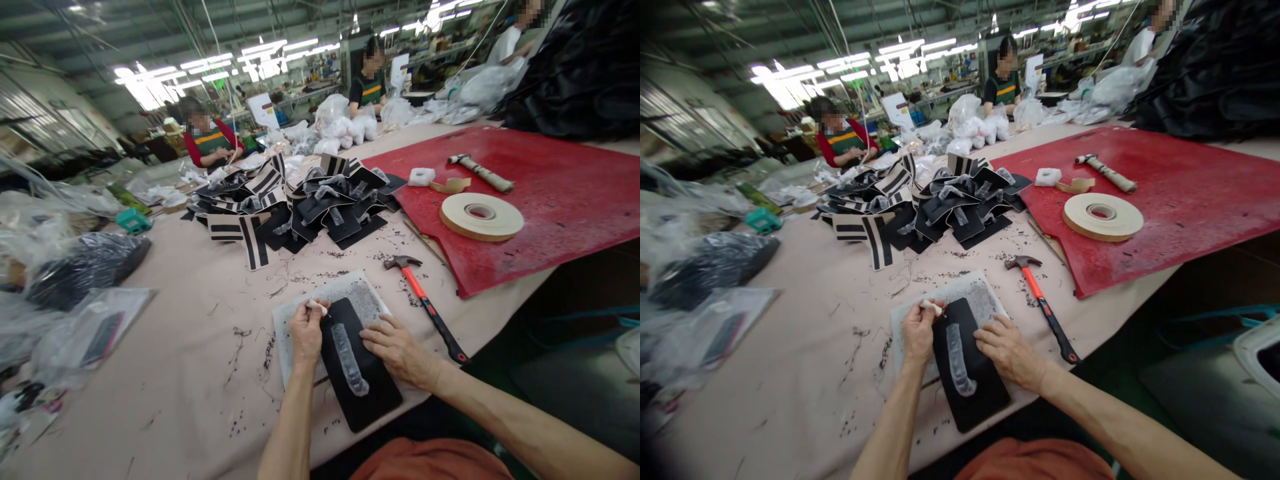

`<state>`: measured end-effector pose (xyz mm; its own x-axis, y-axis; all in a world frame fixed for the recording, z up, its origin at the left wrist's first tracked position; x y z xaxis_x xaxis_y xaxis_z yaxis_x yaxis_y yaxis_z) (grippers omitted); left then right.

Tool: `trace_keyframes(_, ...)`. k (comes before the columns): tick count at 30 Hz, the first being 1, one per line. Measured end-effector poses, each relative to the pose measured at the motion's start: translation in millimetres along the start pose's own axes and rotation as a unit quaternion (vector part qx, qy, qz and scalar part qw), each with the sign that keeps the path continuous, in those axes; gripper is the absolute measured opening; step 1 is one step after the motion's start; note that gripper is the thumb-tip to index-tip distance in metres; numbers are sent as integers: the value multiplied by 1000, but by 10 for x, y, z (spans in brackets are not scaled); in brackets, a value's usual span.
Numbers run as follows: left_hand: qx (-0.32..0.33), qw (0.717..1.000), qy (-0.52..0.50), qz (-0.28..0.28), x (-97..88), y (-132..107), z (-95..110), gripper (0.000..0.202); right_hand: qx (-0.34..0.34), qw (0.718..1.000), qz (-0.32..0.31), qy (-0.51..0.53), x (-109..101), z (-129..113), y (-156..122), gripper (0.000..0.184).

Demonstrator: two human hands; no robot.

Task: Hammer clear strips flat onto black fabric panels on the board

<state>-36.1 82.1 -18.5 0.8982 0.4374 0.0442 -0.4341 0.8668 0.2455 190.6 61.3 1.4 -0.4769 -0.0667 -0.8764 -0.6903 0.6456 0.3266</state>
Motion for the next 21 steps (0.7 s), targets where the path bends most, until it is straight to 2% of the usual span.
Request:
trace_keyframes(3, -5, 1000, -5, -13, 61, -4, -70, 30, 15, 1000, -8, 9, 0, 16, -15, 34)
trace_keyframes(7, -6, 1000, -26, -13, 34, -45, -127, 29, 28, 1000, -4, 13, 75, 61, -48, 34)
trace_keyframes(16, 14, 997, 61, -46, 44, -40, 21, 24, 34, 999, 2, 27, 157, 101, -66, 35)
trace_keyframes(21, 42, 990, 121, -56, 73, -56, 69, 20, 59, 996, -52, 33, 10, 63, -17, 31)
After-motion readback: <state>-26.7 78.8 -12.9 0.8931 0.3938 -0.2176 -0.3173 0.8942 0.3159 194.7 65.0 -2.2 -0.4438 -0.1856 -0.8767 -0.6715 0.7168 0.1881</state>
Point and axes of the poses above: each hand's wrist, its own y-axis towards the middle knuckle, its own x-axis out of the palm, z = x × y, the point moved 5 cm from there along y, towards the middle knuckle, and after that the axes turned 14 degrees about x, right-handed, at the moved point
